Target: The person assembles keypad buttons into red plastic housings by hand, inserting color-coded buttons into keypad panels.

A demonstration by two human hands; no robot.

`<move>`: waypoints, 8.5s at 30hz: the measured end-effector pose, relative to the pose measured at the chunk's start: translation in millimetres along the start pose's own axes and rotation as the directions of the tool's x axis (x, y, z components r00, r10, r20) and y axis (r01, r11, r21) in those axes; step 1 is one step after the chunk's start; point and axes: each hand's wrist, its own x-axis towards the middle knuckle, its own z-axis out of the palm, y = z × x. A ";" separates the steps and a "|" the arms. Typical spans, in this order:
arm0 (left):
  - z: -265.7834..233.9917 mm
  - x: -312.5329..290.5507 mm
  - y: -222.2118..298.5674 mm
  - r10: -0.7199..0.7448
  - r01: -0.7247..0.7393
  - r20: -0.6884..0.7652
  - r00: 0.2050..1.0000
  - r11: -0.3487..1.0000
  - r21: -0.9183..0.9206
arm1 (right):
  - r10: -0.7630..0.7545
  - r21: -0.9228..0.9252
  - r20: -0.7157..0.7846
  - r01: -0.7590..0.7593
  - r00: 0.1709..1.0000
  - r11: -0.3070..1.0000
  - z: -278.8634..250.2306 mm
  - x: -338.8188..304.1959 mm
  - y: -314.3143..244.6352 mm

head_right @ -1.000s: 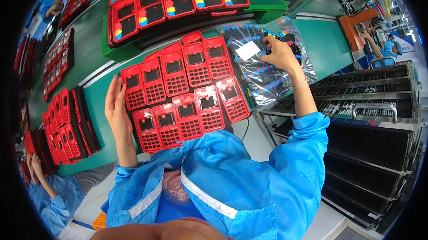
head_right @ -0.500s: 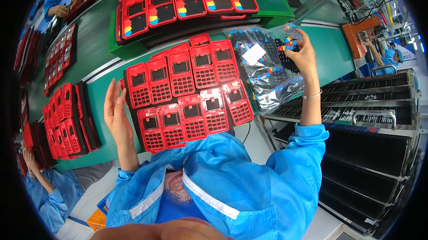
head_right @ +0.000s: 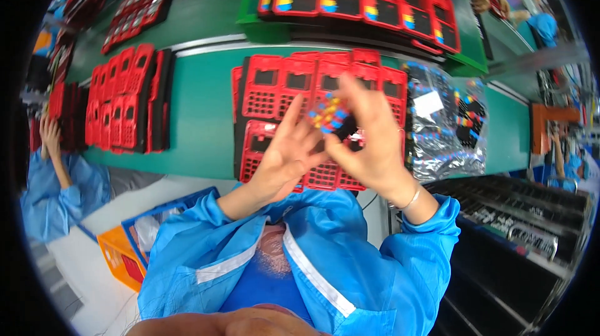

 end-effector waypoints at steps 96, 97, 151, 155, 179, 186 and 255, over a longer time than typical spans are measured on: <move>-86.1 -47.3 96.1 0.188 -0.023 -0.295 0.937 0.874 0.486 | 0.168 -0.153 0.295 -0.128 0.941 0.980 63.1 45.6 30.9; -86.4 -47.8 96.0 0.180 -0.014 -0.296 0.938 0.873 0.487 | 0.191 -0.151 0.308 -0.150 0.932 0.977 61.1 45.3 30.0; -54.4 -42.8 39.2 0.030 0.008 -0.208 0.978 0.983 0.182 | 0.374 0.299 -0.165 -0.315 0.912 0.901 56.1 -50.8 -3.4; -51.7 -38.5 43.3 0.080 -0.001 -0.254 0.964 0.955 0.295 | 0.236 -0.110 -0.326 -0.284 0.915 0.952 52.5 -35.4 18.1; -41.8 -37.7 41.7 -0.014 0.125 -0.347 0.938 0.946 0.300 | 0.056 -0.582 0.119 0.024 0.991 0.813 65.1 -26.1 27.2; -41.1 -38.5 40.8 -0.059 0.184 -0.233 0.971 0.807 0.562 | 0.269 0.265 0.160 -0.304 0.950 0.915 56.4 -27.4 -0.1; -15.4 67.3 31.4 -0.422 0.457 -0.175 0.889 0.827 0.327 | 0.091 -0.382 -0.367 -0.240 0.926 0.892 -35.0 -56.6 77.3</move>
